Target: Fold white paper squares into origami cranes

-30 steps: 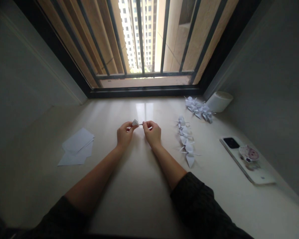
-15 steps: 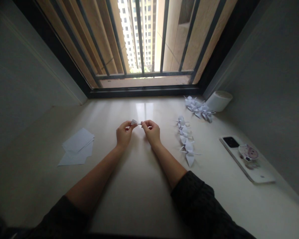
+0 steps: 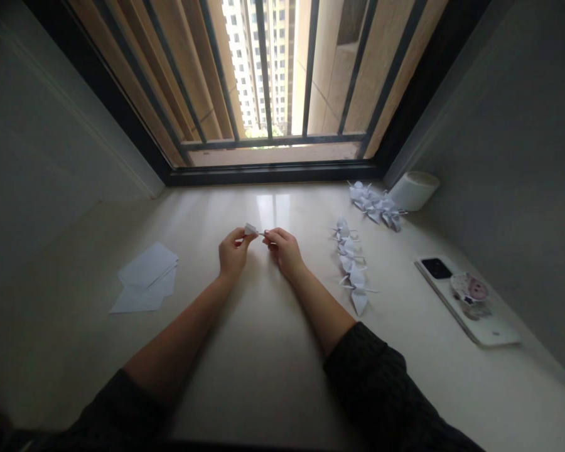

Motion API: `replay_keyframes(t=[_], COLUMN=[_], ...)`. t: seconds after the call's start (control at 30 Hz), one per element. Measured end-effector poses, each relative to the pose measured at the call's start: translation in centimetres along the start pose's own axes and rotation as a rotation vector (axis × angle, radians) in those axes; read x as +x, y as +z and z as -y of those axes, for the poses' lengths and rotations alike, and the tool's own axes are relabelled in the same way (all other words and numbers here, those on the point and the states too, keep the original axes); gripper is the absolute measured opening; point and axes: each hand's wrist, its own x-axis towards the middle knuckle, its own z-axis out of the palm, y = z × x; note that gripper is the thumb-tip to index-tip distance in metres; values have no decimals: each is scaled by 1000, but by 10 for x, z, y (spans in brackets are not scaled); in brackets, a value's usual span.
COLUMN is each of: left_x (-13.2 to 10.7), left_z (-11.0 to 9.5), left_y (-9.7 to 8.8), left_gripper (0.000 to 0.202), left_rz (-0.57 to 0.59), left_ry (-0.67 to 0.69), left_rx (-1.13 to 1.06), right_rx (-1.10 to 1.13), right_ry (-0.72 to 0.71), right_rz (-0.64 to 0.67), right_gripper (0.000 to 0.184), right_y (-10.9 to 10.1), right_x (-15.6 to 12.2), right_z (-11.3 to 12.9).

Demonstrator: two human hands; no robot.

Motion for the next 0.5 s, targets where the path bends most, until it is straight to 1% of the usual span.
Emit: replay_keyframes(t=[0.13, 0.23, 0.33, 0.43, 0.5], left_x=[0, 0, 0, 1, 1], left_z=[0, -1, 0, 1, 3], left_y=[0, 0, 0, 1, 1], left_gripper=[15, 15, 15, 18, 20], left_rz=[11, 21, 25, 39, 56], left_ry=[-1, 11, 29, 14, -2], left_rx=[-8, -12, -28, -31, -33], right_rx=[55, 125, 177, 141, 90], right_ry=[34, 95, 135, 92, 4], right_rz=[34, 68, 67, 39, -22], right_gripper=[18, 18, 18, 21, 23], right_y=[0, -1, -2, -2, -2], right_x=[0, 2, 3, 2, 2], right_z=[3, 2, 1, -1, -2])
